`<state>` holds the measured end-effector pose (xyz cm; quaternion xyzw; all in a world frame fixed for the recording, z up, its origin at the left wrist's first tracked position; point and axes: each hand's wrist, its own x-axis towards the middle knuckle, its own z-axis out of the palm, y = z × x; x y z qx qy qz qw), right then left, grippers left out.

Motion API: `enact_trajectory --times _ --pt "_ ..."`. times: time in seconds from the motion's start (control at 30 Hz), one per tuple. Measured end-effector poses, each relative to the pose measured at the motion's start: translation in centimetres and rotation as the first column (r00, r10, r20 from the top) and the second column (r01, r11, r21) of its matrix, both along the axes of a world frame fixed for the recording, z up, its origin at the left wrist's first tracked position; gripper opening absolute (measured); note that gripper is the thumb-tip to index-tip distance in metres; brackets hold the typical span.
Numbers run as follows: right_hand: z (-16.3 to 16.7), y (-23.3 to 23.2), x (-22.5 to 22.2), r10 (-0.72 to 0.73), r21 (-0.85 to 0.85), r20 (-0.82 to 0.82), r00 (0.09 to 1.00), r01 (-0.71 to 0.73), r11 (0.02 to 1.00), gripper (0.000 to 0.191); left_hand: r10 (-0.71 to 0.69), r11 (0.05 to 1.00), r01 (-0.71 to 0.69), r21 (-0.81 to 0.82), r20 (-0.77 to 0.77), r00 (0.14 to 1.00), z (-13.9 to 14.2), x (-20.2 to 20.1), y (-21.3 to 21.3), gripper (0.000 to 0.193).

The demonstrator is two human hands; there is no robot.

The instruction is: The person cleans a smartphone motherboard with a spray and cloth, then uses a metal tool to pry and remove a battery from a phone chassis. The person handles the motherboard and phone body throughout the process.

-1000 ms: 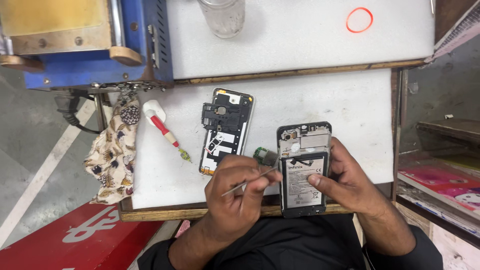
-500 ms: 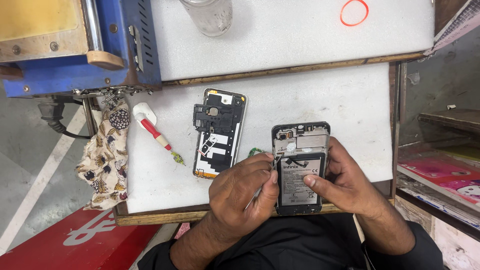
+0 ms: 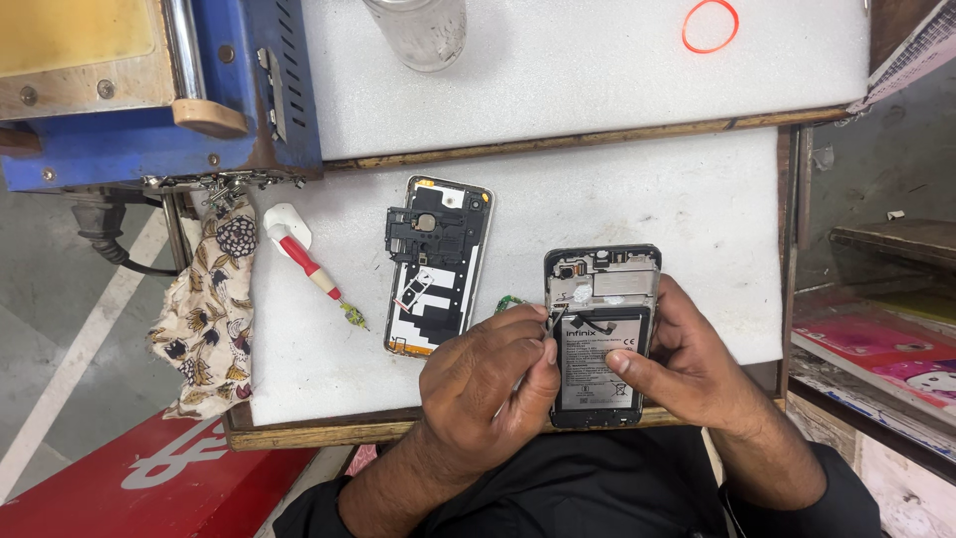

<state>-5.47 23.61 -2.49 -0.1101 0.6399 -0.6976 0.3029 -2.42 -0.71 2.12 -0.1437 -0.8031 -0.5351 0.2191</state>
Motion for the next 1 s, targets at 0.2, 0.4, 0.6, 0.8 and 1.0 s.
enact_trajectory --times 0.2,0.4,0.6,0.8,1.0 --pt "0.03 0.00 0.09 0.000 -0.003 0.036 0.999 0.000 1.000 0.066 0.004 1.000 -0.004 -0.011 -0.007 1.000 0.08 -0.01 0.01 0.022" --pt "0.06 0.01 0.15 -0.011 0.012 0.030 0.999 0.011 1.000 0.067 -0.013 1.000 0.013 -0.006 -0.012 1.000 0.23 -0.02 -0.10 0.024" --pt "0.00 0.04 0.09 -0.010 -0.008 0.018 1.000 0.010 1.000 0.066 -0.022 1.000 0.022 0.006 -0.009 1.000 0.03 -0.05 0.05 0.023" --pt "0.07 0.07 0.14 -0.019 0.010 0.038 0.999 0.019 1.000 0.065 -0.008 1.000 0.008 -0.003 -0.008 1.000 0.04 -0.02 0.17 0.021" --pt "0.13 0.01 0.08 -0.020 0.021 0.035 0.999 0.019 1.000 0.066 0.006 1.000 -0.006 -0.014 -0.004 1.000 0.11 -0.05 0.20 0.021"
